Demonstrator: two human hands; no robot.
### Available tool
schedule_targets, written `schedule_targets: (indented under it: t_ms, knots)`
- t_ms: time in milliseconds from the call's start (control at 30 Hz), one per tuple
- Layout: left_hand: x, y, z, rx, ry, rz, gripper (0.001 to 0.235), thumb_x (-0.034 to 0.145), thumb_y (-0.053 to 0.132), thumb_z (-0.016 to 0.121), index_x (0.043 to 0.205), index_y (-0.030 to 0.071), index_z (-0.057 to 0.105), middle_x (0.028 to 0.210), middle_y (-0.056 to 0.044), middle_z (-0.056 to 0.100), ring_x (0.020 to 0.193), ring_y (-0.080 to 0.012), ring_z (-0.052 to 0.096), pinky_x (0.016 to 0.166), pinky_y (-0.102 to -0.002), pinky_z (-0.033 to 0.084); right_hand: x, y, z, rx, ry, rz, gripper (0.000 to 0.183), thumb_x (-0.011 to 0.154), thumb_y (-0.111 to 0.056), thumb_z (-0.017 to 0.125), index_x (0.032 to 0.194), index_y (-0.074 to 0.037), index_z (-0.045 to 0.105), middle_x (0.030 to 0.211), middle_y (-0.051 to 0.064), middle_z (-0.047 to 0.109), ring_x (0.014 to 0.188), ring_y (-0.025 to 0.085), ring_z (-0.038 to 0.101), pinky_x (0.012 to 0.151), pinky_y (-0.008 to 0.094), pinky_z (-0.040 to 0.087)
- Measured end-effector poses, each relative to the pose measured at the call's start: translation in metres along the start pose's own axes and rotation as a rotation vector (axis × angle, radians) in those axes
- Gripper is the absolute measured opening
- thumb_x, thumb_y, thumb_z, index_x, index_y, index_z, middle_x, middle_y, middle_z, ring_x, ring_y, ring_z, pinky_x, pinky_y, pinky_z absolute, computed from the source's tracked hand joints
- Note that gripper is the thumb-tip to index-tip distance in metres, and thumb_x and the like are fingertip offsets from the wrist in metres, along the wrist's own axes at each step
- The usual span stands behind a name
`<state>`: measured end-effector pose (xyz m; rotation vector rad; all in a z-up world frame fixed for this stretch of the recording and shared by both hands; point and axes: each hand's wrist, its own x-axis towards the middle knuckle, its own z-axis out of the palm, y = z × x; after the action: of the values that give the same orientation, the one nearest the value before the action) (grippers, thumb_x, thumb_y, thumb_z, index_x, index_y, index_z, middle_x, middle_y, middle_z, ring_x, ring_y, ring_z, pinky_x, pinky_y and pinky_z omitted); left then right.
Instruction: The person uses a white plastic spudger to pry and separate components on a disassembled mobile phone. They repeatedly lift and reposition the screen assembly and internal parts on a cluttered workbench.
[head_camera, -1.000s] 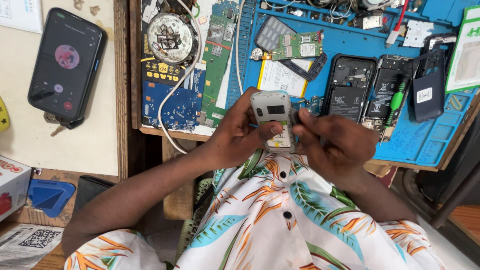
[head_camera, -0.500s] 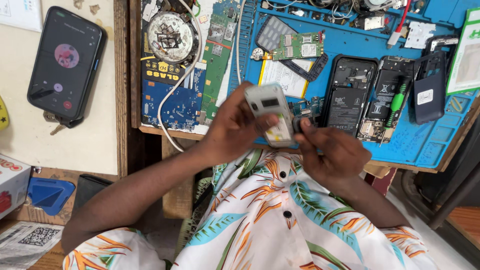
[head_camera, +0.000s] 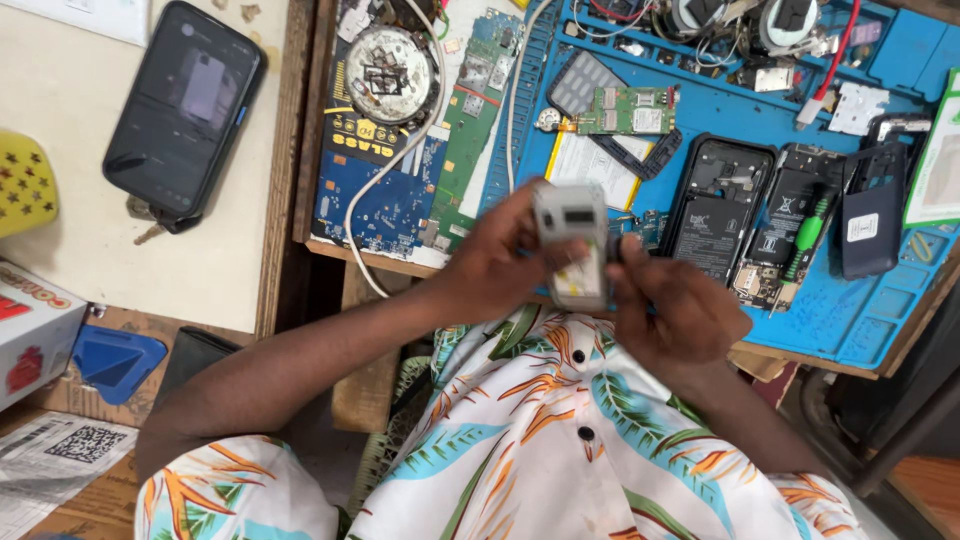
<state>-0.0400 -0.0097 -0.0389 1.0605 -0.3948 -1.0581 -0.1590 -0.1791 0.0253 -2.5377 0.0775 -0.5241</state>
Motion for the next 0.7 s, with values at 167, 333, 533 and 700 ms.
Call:
schedule_targets:
  t_ms: [167, 333, 533, 700]
  knots:
    - [-0.008, -0.008, 0.009, -0.082, -0.008, 0.029, 0.032, 0.108, 0.023, 0.068, 0.128, 0.006, 0.049, 0.105, -0.003, 0.067, 0.093, -0.0048, 0.064, 0.075, -0.023, 0.053, 0.004, 0.009, 0.003, -0.045, 0.041, -0.078, 0.024, 0.096, -0.001, 0.082, 0.119, 0.002, 0.075, 0.084, 0.015, 0.07, 0.068, 0.024, 0.068, 0.057, 0.033, 0.052]
    - [0.001, 0.001, -0.005, -0.105, 0.077, 0.055, 0.034, 0.106, 0.024, 0.066, 0.129, 0.006, 0.049, 0.105, -0.002, 0.068, 0.092, -0.0044, 0.066, 0.076, -0.023, 0.056, -0.005, -0.007, 0.008, -0.021, 0.06, -0.046, 0.021, 0.094, -0.002, 0.084, 0.112, -0.002, 0.074, 0.084, 0.013, 0.072, 0.068, 0.022, 0.07, 0.06, 0.032, 0.054]
    - [0.002, -0.002, 0.009, -0.164, 0.062, 0.0, 0.038, 0.106, 0.027, 0.065, 0.134, 0.006, 0.049, 0.108, -0.003, 0.067, 0.096, -0.0057, 0.066, 0.078, -0.024, 0.058, -0.002, 0.013, 0.007, 0.03, 0.011, -0.01, 0.021, 0.099, -0.001, 0.083, 0.119, 0.0, 0.074, 0.088, 0.013, 0.073, 0.068, 0.021, 0.069, 0.059, 0.031, 0.053]
    - [0.009, 0.008, -0.007, -0.141, 0.196, 0.012, 0.047, 0.106, 0.031, 0.064, 0.141, 0.005, 0.048, 0.116, -0.007, 0.071, 0.105, -0.0114, 0.07, 0.086, -0.028, 0.061, -0.014, 0.012, 0.012, -0.019, -0.123, 0.001, 0.024, 0.091, -0.008, 0.085, 0.114, -0.005, 0.077, 0.084, 0.012, 0.073, 0.064, 0.023, 0.069, 0.056, 0.035, 0.051]
